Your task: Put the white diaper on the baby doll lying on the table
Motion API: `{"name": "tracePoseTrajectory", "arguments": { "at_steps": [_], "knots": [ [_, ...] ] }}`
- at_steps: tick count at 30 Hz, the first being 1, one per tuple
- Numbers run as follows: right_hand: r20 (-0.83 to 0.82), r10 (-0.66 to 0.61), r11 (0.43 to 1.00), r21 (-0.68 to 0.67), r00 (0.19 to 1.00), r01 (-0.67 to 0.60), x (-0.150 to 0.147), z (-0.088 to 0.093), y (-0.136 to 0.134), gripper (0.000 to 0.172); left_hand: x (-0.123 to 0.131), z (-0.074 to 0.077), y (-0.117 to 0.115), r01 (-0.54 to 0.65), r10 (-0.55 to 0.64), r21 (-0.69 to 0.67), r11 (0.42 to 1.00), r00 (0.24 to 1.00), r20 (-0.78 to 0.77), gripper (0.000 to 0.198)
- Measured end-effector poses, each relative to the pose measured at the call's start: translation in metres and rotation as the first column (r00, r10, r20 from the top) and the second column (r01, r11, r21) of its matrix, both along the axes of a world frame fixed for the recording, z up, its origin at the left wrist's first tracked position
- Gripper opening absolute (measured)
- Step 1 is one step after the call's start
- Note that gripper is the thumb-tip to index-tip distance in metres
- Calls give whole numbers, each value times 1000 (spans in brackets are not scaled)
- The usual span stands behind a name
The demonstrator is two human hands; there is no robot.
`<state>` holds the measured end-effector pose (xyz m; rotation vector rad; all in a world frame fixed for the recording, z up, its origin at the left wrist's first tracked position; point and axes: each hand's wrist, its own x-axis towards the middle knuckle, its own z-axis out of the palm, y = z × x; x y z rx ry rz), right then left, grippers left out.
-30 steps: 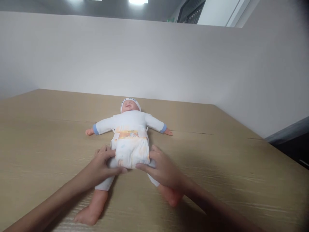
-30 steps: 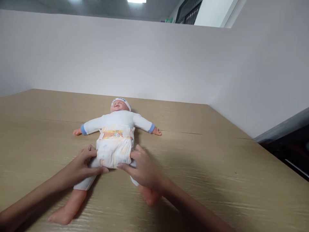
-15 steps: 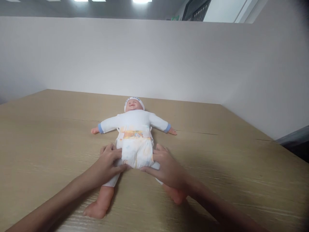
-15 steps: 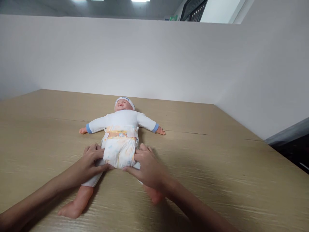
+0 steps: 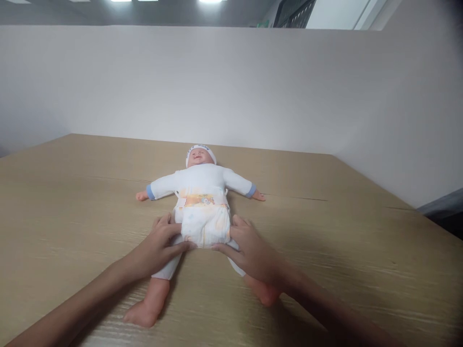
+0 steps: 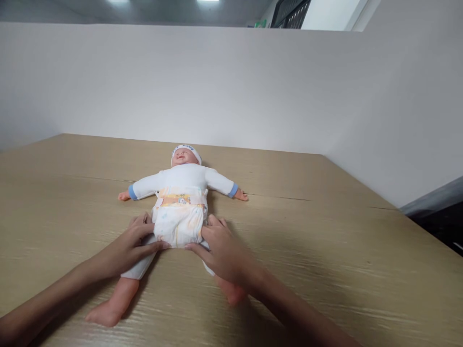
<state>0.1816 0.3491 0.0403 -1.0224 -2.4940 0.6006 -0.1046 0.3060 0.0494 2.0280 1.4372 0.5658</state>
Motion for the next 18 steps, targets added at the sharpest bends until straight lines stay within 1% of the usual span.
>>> {"name": "tracePoseTrajectory", "arguments": {
  "at_steps": [4,8,14,18],
  "knots": [
    [-6,-21,999,-33,1000,21,-1,3,-1,27,-1,-3,-1,-48,49,-33,998,998,34,43],
    [-51,-49,997,-68,997,46,-3,2,-1,24,-2,-7,-3,-80,87,-74,994,991,106,46],
    [-164,-172,972,-189,971,141,-4,0,-2,37,1,-10,-4,-135,147,-78,988,972,184,49],
    [-188,-163,969,-218,969,121,-4,2,-2,31,3,-9,-4,-134,151,-92,987,964,217,44]
  ]
}}
